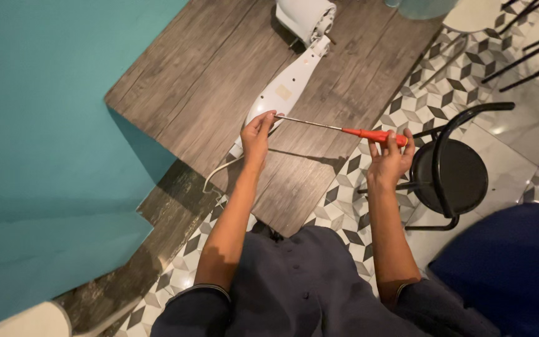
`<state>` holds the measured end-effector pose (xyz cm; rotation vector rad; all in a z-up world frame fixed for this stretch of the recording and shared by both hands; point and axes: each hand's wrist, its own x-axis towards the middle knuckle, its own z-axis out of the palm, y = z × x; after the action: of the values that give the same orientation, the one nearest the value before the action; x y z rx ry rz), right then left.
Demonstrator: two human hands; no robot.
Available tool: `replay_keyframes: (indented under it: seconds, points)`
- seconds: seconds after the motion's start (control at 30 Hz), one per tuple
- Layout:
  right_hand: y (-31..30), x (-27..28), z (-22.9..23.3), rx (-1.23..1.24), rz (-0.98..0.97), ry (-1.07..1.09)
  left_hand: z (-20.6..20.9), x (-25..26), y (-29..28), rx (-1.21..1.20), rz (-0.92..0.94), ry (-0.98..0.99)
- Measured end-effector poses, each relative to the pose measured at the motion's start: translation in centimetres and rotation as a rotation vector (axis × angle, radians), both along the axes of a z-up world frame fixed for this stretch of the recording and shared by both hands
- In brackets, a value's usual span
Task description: The person uses a screwdriver to remove screws from the base of a white electric fan. They separate the fan's casing halves, exposing the internal wiring, and place the removed cover and screws on the table.
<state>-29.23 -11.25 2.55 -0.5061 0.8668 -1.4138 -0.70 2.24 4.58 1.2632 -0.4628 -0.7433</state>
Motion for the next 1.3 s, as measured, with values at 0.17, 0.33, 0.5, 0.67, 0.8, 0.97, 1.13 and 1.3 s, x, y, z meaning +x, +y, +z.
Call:
replay_keyframes:
  seconds: [0.17, 0.33, 0.5, 0.67, 0.8, 0.97, 1.13, 1.3]
  points:
    - [1.8, -1.2, -0.5, 0.009, -0.054, -0.023, -0.6, -0.3, 0.0, -0.046, -0.010, 0.061]
    - [3.7, -1.9, 0.3, 0.006, -0.110, 0.001, -1.4, -0.8, -0.1, -0.017, -0.001, 0.034]
    - [5.7, -2.7, 2.0, -0.135, -0.096, -0.010, -1.9, -1.6, 0.0, 0.057, 0.007, 0.051]
    - [6.0, -3.9, 2.1, -0.200, -0.132, 0.015, -2.3, -3.1, -1.2, -0.033, 0.022, 0.060]
    - [4.5, -6.1, 1.2, -0.163, -0.299, 0.074, -1.7, -2.7, -2.0, -0.010, 0.157, 0.187]
    - [2.1, -10.1, 0.6, -0.164, -0.240, 0.083, -1.3, -3.0, -2.4, 0.003, 0.117, 0.107]
    - [-1.1, -12.1, -1.0, -0.079, -0.222, -0.020, -3.1, -7.4, -5.1, -0.033, 0.040, 0.190]
    - [-4.3, -14.5, -3.2, 0.034, -0.177, -0.070, -5.1, -12.9, -7.9, 0.028, 0.061, 0.245]
